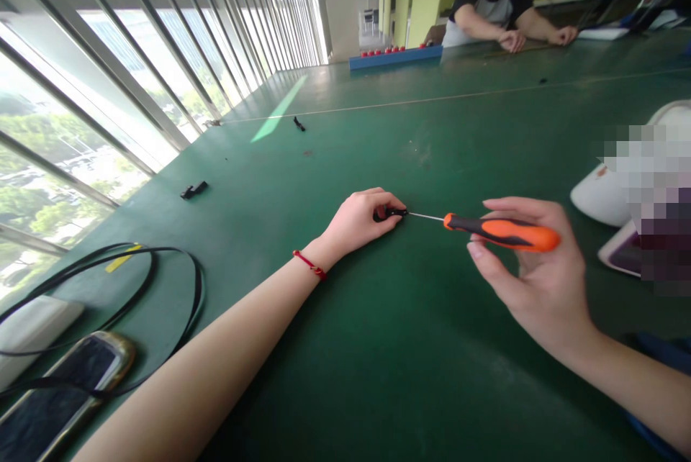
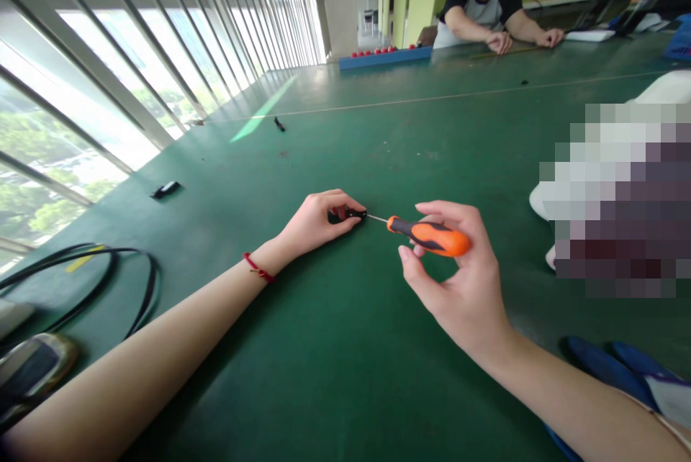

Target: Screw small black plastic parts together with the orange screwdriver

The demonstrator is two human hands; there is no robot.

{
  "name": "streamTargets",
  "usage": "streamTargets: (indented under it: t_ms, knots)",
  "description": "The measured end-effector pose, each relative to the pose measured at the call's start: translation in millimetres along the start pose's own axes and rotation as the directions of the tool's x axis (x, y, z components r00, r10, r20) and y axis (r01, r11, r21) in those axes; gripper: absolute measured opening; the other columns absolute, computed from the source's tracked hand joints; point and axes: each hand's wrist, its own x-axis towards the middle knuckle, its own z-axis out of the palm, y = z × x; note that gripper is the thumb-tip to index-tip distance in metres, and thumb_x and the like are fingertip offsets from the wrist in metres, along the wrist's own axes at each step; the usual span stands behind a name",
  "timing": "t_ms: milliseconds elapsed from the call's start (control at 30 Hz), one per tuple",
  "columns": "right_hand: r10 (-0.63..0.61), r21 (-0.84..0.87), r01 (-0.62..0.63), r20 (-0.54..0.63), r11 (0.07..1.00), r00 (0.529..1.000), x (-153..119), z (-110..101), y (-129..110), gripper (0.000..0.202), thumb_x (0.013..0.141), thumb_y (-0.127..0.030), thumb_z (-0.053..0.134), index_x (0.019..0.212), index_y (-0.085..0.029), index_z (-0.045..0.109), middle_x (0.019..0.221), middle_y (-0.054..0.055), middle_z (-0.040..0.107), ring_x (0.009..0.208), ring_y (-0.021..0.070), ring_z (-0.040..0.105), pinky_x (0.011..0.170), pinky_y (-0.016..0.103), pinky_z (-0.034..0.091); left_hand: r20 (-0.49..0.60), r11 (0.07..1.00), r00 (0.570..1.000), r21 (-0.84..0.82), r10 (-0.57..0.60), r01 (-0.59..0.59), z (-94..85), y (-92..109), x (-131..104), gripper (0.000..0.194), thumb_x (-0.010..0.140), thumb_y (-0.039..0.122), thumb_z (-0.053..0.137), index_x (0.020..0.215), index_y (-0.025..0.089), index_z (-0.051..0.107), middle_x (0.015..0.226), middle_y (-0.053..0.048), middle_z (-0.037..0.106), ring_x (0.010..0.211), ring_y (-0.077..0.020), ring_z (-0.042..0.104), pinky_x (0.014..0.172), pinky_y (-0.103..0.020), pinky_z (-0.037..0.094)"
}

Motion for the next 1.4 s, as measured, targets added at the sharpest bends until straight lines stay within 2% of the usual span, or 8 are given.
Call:
streamTargets:
  t_ms: [133,300,433,600,767,900,1233,1400]
  knots:
    - [0.098,-0.057,-0.09,0.161,0.994,0.982,-0.2,-0.4,-1.0,0.024,0.076,-0.027,0.064,0.098,-0.025,0.055,0.07,0.0,0.059,0.059,0.0157,0.059,0.049,0.027,0.047,-0.005,1.0,1.0,0.002,0.0,0.0,0.1,0.2,-0.1,0.019,0.079,0.023,0.055,0.092,0.018,0.069,0.086,-0.003,0.065,0.068,-0.0111,0.058,0.067,-0.023,0.048]
    - [-0.009,0.0,0.009,0.024,1.0,1.0,-0.3,-1.6,-0.5,0.039,0.072,-0.024,0.068,0.108,-0.026,0.052,0.086,0.002,0.059,0.077,0.0184,0.061,0.068,0.032,0.052,-0.01,1.0,1.0,0.002,0.007,-0.007,0.2,-0.1,-0.1,0.019,0.079,0.023,0.056,0.092,0.018,0.069,0.086,-0.003,0.065,0.068,-0.0107,0.058,0.066,-0.022,0.048]
    - [0.094,-0.049,-0.086,0.203,0.995,0.975,-0.8,-1.5,-2.1,0.025,0.076,-0.028,0.064,0.1,-0.025,0.055,0.069,0.0,0.058,0.058,0.0154,0.058,0.048,0.027,0.046,-0.004,1.0,1.0,0.001,0.006,-0.006,0.1,-0.2,0.1,0.019,0.079,0.023,0.055,0.091,0.018,0.069,0.086,-0.003,0.065,0.068,-0.0107,0.058,0.066,-0.022,0.048]
    - [0.005,-0.013,-0.005,0.004,1.0,1.0,-0.6,-0.5,-1.2,0.032,0.073,-0.023,0.068,0.102,-0.026,0.055,0.087,0.002,0.058,0.063,0.0145,0.059,0.063,0.031,0.052,-0.008,1.0,1.0,0.0,0.006,-0.006,0.2,0.0,0.1,0.018,0.079,0.023,0.056,0.091,0.018,0.069,0.086,-0.003,0.065,0.068,-0.0108,0.058,0.066,-0.022,0.048]
    - [0.133,-0.044,-0.128,0.145,0.991,0.98,-0.3,-1.2,-0.7,0.025,0.077,-0.028,0.064,0.101,-0.024,0.055,0.06,-0.003,0.053,0.051,0.0138,0.053,0.046,0.026,0.045,-0.009,1.0,1.0,-0.004,0.011,-0.011,0.4,-0.5,0.1,0.018,0.079,0.023,0.056,0.091,0.018,0.069,0.087,-0.002,0.065,0.068,-0.0105,0.058,0.066,-0.022,0.048]
    - [-0.007,0.023,0.007,-0.014,1.0,1.0,0.3,0.4,0.7,0.037,0.071,-0.023,0.069,0.104,-0.023,0.054,0.083,0.001,0.058,0.068,0.0155,0.06,0.063,0.03,0.052,-0.012,1.0,1.0,-0.004,0.007,-0.007,0.7,-1.0,0.3,0.018,0.079,0.023,0.057,0.091,0.017,0.068,0.086,-0.002,0.065,0.068,-0.0105,0.058,0.066,-0.022,0.048]
    - [-0.034,0.017,0.034,0.005,0.999,0.999,-0.4,0.3,-0.2,0.038,0.072,-0.02,0.067,0.106,-0.023,0.052,0.081,0.001,0.057,0.073,0.016,0.059,0.066,0.029,0.052,-0.015,1.0,1.0,0.0,0.009,-0.009,0.8,-0.8,0.2,0.018,0.079,0.023,0.057,0.091,0.017,0.069,0.086,-0.002,0.065,0.068,-0.0105,0.057,0.066,-0.022,0.047]
    - [0.084,-0.032,-0.08,0.162,0.996,0.983,-0.1,-0.6,-0.2,0.023,0.076,-0.026,0.064,0.098,-0.024,0.056,0.068,0.0,0.057,0.056,0.0137,0.056,0.047,0.025,0.046,-0.011,1.0,1.0,-0.001,0.01,-0.01,0.5,-1.1,-0.2,0.018,0.08,0.023,0.056,0.092,0.018,0.069,0.088,-0.002,0.065,0.068,-0.0103,0.058,0.065,-0.021,0.047]
